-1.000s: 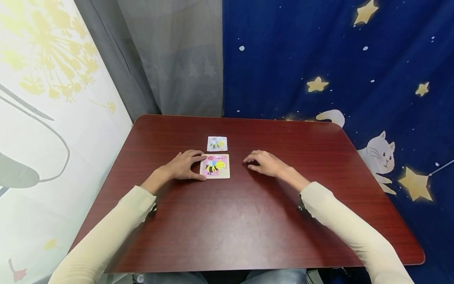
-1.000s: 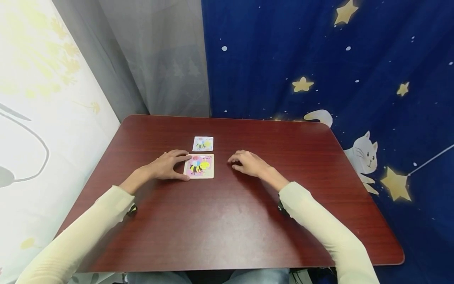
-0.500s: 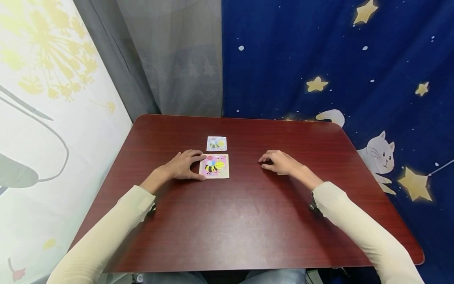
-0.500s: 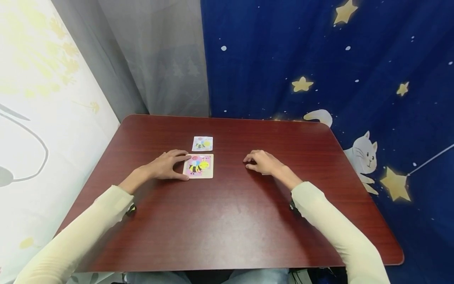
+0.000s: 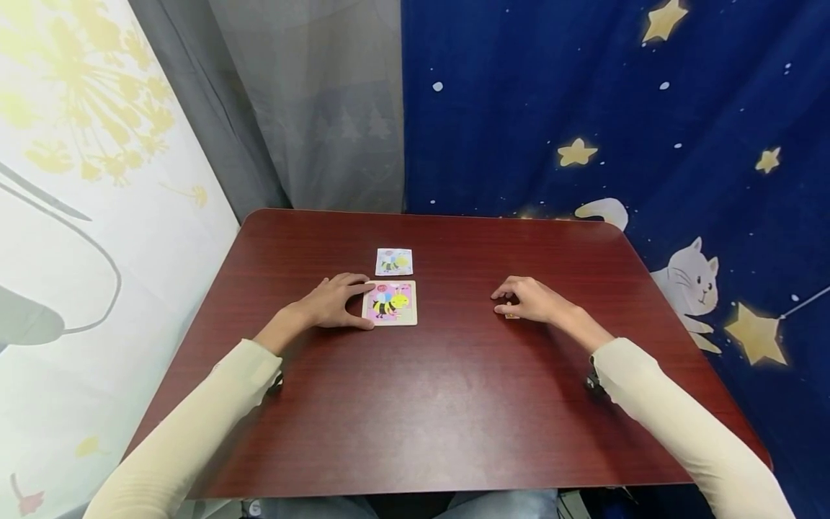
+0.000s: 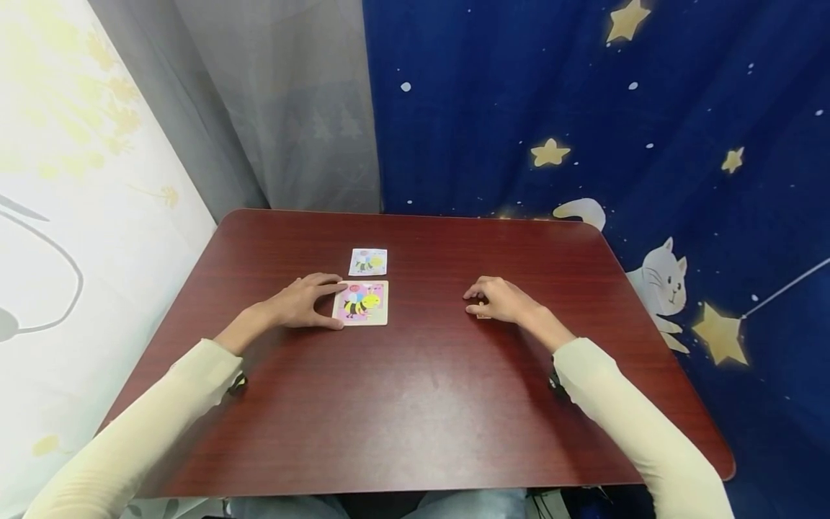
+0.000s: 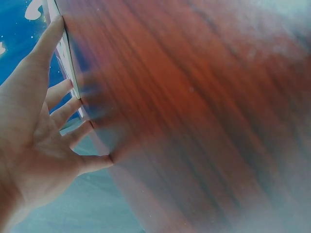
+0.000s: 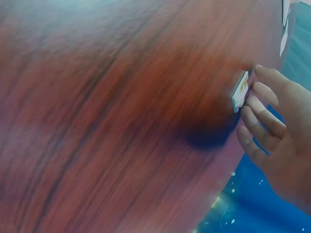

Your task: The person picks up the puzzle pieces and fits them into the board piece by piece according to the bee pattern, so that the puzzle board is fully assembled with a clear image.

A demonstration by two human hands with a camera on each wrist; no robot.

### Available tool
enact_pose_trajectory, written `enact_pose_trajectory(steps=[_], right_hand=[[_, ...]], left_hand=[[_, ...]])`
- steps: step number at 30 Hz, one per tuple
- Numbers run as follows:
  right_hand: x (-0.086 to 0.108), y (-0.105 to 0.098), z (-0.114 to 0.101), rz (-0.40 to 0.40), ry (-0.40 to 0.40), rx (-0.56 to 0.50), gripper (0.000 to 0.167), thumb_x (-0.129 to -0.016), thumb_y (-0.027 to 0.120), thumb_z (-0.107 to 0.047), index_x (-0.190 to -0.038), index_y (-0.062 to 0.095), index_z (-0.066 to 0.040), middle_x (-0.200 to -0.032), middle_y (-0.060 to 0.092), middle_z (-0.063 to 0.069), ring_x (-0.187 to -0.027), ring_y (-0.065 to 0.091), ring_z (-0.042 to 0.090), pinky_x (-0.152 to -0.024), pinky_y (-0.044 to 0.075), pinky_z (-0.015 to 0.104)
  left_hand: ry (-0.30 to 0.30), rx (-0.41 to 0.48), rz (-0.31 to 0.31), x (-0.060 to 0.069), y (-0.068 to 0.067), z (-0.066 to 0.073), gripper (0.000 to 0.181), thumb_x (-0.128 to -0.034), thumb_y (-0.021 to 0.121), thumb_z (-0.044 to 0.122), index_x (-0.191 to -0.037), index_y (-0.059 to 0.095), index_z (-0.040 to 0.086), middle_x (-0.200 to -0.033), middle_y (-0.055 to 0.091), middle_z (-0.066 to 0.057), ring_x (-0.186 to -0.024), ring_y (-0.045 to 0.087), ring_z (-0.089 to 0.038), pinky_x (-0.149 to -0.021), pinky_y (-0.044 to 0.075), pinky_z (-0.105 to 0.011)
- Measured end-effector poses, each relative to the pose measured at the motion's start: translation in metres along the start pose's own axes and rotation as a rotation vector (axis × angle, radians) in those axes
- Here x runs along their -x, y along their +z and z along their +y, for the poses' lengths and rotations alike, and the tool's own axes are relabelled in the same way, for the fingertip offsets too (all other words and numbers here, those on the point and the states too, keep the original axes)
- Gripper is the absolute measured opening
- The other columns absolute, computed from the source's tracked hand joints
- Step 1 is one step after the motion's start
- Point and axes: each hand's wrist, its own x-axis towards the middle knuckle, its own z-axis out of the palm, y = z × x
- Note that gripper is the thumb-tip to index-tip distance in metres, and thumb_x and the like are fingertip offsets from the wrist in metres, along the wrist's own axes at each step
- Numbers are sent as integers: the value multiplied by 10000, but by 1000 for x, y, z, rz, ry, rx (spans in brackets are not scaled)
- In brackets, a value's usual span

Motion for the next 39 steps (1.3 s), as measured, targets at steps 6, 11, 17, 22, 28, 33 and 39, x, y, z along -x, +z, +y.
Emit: enact_pose_trajectory(steps=[6, 11, 17, 22, 28, 33, 39], right_hand=[[11, -1, 0, -13, 7, 5, 337, -911, 823, -240, -1206, 773, -85, -1131, 703, 81, -971, 672, 202, -873, 549, 421], [17, -1, -1, -11, -2, -6, 351, -913, 818, -225, -1219, 765, -61, -1104, 694, 103, -939, 671, 214, -839, 560, 432], [23, 2, 0, -7, 6, -29, 332, -918, 819, -215, -1212, 763, -71, -1028, 680, 81, -881, 652, 191, -791, 564, 381], [19, 4, -2, 13, -6, -48, 312, -903, 829, -169, -1190, 768, -63, -1046, 698, 92, -906, 670, 221, -810, 572, 409], [6, 8, -15, 20, -27, -63, 300, -904, 824, -142, -1188, 767, -65, -1074, 711, 96, -914, 674, 219, -800, 572, 386], [-5, 11, -25, -8, -30, -80, 337, -916, 821, -191, -1227, 754, -78, -1138, 703, 96, -953, 680, 216, -819, 573, 369], [-9, 5, -26, -54, -47, -81, 431, -873, 856, -184, -1268, 732, -66, -1174, 697, 118, -957, 676, 243, -830, 572, 398]], left_hand=[[-2, -5, -4, 2, -1, -1, 953, -811, 803, 650, -1582, 468, 202, -1615, 393, -108, -1490, 331, -352, -1167, 211, -731], [-7, -4, -8, 4, -1, -1, 954, -812, 803, 648, -1584, 464, 202, -1617, 390, -110, -1491, 328, -353, -1172, 209, -726], [-6, 0, -6, 5, 0, -2, 954, -811, 808, 641, -1582, 467, 195, -1612, 396, -118, -1483, 336, -364, -1164, 209, -737], [-13, -1, -9, 4, 0, -2, 959, -810, 805, 648, -1586, 460, 201, -1615, 390, -110, -1486, 331, -354, -1169, 206, -731], [-12, -9, -9, 3, 0, -2, 963, -804, 807, 653, -1584, 464, 204, -1613, 394, -103, -1492, 329, -349, -1170, 208, -730], [-5, -11, -9, 0, 0, 0, 968, -803, 802, 661, -1585, 461, 205, -1613, 395, -102, -1494, 329, -346, -1168, 211, -729], [0, -12, -10, -2, 1, 0, 968, -805, 798, 665, -1588, 456, 209, -1614, 396, -96, -1498, 324, -343, -1169, 220, -723]])
